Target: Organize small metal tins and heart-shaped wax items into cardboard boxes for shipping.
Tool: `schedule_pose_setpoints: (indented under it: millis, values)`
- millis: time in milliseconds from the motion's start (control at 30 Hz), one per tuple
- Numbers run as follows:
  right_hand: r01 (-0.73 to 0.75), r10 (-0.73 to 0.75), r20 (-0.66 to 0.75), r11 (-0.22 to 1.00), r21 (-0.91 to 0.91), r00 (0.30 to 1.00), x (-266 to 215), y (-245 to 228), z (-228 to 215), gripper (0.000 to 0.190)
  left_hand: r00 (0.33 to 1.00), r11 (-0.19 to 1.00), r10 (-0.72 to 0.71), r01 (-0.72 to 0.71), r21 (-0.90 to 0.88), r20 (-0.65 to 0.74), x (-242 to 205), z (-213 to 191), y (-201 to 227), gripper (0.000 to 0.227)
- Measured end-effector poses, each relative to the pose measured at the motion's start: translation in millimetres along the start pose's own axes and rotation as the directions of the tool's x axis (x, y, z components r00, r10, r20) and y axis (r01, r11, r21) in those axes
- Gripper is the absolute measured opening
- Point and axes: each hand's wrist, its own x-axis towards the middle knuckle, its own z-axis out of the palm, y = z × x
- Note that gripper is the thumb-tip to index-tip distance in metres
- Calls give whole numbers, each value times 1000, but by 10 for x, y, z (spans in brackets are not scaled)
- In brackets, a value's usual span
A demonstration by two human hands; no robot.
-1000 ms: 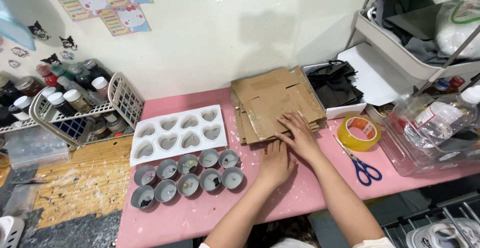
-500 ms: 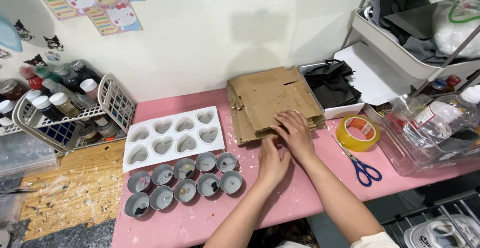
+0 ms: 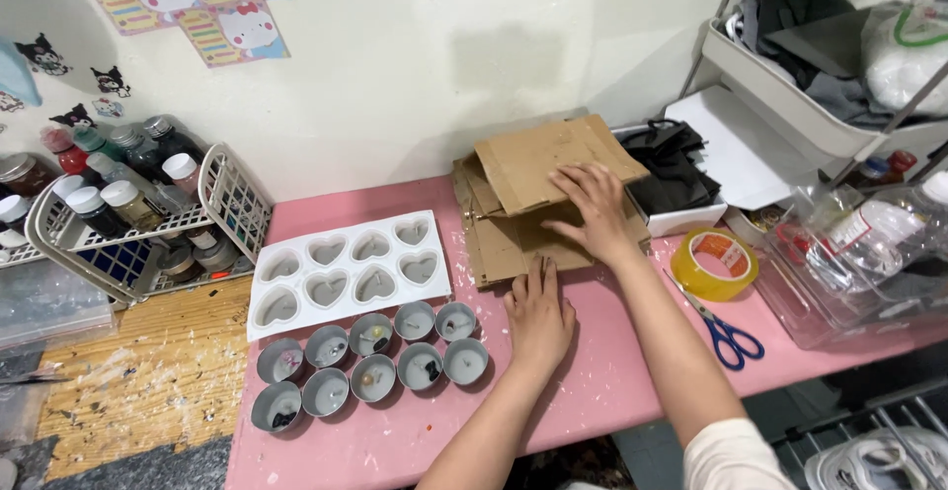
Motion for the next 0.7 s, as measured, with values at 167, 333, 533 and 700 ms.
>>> schedule_pose_setpoints:
  millis: [167,333,533,700]
  values:
    - [-183,170,-113,977,-112,979,-231,169,164,62,998,988,24,-15,157,-52,3,89,17,73]
    - [-159,128,-310,984,-79,942,-255,129,2,49,999,980,21,-16,199,-27,6,135,-3,69]
    - [-32,165,-560,971,239,812,-437,214,-272,28,991,992,71,-59,112,-109,39,88,-36,68]
    - [-259,678,-433,671,695,594,-877,36,-674,36,948,963,-32,-55,-262,-316,80,-14,-64,80]
